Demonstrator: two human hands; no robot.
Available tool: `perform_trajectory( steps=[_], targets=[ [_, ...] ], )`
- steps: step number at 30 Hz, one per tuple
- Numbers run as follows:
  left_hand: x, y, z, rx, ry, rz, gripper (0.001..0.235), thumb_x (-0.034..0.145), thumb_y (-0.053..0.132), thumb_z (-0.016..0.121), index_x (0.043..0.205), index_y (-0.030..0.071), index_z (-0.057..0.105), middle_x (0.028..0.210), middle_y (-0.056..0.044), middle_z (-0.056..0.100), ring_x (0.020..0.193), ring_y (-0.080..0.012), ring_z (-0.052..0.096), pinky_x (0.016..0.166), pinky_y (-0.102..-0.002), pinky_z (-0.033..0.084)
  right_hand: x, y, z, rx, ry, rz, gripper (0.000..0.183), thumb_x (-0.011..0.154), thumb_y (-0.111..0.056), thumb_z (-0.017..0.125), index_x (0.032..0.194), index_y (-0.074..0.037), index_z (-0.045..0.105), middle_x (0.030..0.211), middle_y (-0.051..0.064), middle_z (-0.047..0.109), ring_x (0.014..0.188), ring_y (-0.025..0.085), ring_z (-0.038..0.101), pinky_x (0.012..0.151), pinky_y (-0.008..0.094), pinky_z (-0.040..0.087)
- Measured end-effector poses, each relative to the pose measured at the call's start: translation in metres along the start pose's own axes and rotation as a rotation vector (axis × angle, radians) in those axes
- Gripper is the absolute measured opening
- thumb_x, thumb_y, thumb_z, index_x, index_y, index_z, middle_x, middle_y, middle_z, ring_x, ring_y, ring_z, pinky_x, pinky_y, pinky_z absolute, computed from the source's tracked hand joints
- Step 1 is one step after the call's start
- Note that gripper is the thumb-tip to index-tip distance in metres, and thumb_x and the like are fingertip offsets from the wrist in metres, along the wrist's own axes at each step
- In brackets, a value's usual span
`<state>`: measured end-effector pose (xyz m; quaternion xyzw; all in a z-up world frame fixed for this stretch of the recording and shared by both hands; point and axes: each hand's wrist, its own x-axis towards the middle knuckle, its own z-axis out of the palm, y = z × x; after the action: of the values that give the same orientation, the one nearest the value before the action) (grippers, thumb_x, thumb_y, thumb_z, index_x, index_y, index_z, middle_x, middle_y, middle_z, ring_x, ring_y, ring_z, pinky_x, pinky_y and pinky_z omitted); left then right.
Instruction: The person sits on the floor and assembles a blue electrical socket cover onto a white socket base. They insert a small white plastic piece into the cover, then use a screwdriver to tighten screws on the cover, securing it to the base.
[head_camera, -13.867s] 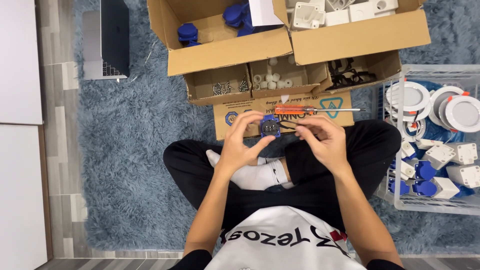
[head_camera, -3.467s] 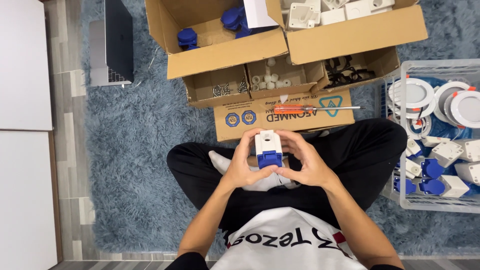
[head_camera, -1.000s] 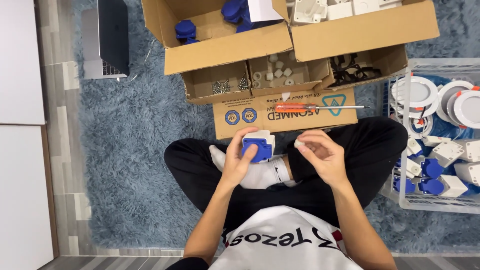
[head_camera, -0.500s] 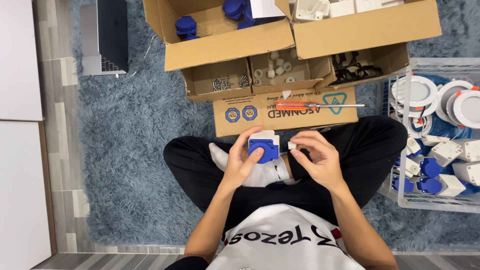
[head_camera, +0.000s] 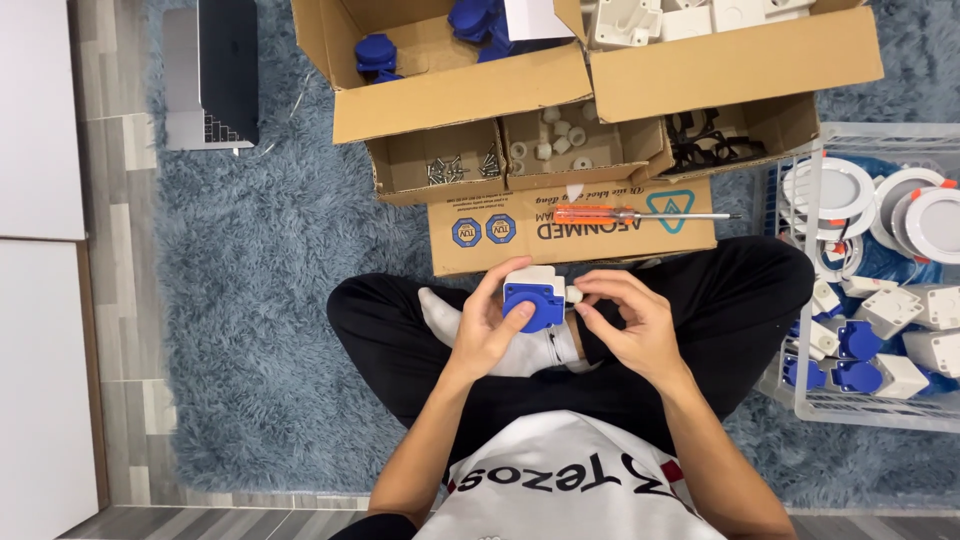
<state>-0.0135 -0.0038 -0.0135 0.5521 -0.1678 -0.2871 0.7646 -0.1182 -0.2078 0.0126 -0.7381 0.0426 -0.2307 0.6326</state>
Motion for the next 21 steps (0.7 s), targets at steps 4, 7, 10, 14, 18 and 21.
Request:
perform_trajectory(
  steps=[4,7,10,14,18,21],
  targets=[
    [0.0,0.0,0.001,0.007,-0.009,0.005,0.062,0.102,0.017,0.077,0.157,-0.002,0.055,0.141,-0.019,0.063,0.117,-0.0245,0.071,0.094,-0.037,0.066,0.004,-0.006,0.0,-0.033,-0.008,-0.008,0.026,0.09,0.007,0.083,0.116,0.004,0.082,0.11,0.019,0.08,0.087,0.024,0.08,0.079,0.041,0.067],
    [-0.001,0.0,0.002,0.005,-0.012,0.003,0.062,0.101,0.016,0.077,0.157,-0.002,0.055,0.141,-0.019,0.064,0.118,-0.0254,0.072,0.094,-0.038,0.067,0.007,-0.012,0.003,-0.072,-0.013,-0.021,0.024,0.09,0.005,0.084,0.114,0.002,0.083,0.109,0.018,0.082,0.085,0.023,0.081,0.078,0.04,0.067],
    [-0.001,-0.001,0.003,0.022,-0.011,0.014,0.063,0.101,0.018,0.078,0.156,-0.003,0.055,0.141,-0.02,0.064,0.118,-0.0262,0.072,0.094,-0.038,0.066,0.009,-0.014,0.005,-0.086,-0.016,-0.024,0.023,0.091,0.005,0.083,0.113,0.001,0.083,0.11,0.017,0.082,0.083,0.023,0.079,0.078,0.04,0.067],
    [-0.001,-0.002,0.003,0.049,-0.014,0.027,0.065,0.101,0.021,0.079,0.157,-0.003,0.055,0.139,-0.02,0.065,0.115,-0.0256,0.072,0.091,-0.038,0.067,0.009,-0.011,0.006,-0.108,-0.001,-0.073,0.02,0.091,0.004,0.084,0.111,0.001,0.085,0.107,0.016,0.081,0.082,0.023,0.08,0.078,0.039,0.066],
    [-0.001,-0.001,0.004,0.057,-0.017,0.042,0.067,0.099,0.021,0.081,0.157,-0.003,0.055,0.138,-0.02,0.066,0.115,-0.0246,0.073,0.09,-0.037,0.068,0.008,-0.006,0.004,-0.102,0.015,-0.076,0.018,0.091,0.005,0.083,0.109,0.001,0.086,0.104,0.016,0.081,0.08,0.022,0.079,0.077,0.038,0.065],
    [-0.003,-0.003,0.005,0.05,-0.02,0.066,0.073,0.097,0.02,0.085,0.16,-0.002,0.054,0.138,-0.019,0.066,0.115,-0.024,0.074,0.09,-0.036,0.069,0.004,0.003,0.001,-0.06,0.033,-0.064,0.016,0.091,0.005,0.084,0.107,0.003,0.086,0.101,0.017,0.081,0.08,0.023,0.079,0.077,0.037,0.065]
  ],
)
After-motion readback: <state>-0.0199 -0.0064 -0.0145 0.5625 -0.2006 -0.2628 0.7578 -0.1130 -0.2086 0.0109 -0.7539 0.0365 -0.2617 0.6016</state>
